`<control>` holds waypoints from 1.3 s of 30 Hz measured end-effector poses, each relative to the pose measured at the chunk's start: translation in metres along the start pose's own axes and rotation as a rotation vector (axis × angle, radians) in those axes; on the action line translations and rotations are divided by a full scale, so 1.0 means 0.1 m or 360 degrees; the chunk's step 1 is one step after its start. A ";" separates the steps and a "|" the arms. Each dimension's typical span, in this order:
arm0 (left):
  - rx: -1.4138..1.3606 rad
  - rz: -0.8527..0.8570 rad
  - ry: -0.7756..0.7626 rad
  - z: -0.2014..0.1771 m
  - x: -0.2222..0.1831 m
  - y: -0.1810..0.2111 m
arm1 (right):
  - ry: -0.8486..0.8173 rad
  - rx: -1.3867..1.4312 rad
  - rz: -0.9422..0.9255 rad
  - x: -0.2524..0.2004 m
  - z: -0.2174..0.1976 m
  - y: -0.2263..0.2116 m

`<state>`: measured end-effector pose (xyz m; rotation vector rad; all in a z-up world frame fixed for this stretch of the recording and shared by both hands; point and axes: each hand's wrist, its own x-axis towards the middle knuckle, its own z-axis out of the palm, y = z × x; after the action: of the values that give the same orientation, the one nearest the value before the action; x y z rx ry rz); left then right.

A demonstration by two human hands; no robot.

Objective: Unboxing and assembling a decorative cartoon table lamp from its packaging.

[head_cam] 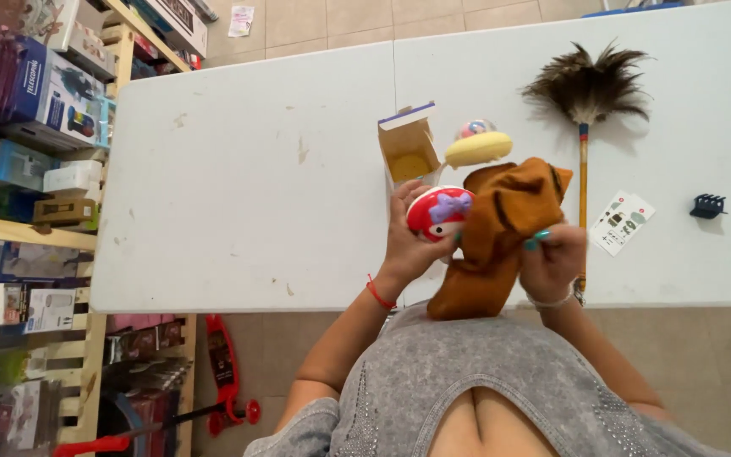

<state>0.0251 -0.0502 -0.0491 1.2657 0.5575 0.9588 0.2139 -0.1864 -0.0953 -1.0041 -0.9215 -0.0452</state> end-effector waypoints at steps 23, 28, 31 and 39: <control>0.0042 0.0873 -0.0189 0.16 0.03 0.75 | 0.0135 0.0060 -0.0008 0.34 0.37 -0.34; 0.0154 0.0868 -0.0146 0.27 0.01 0.70 | -0.0152 0.0012 -0.0058 0.58 0.56 -0.71; 0.0383 0.0903 -0.0094 0.21 -0.04 0.68 | -0.0402 -0.0032 0.0025 0.46 0.49 -0.60; 0.0363 0.0794 -0.0057 0.33 -0.13 0.74 | -0.0282 0.0065 0.0257 0.16 0.21 -0.13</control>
<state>0.0238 -0.0778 0.0284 1.6683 0.3315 1.3068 0.2049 -0.1721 -0.0713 -1.0533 -0.9950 0.2007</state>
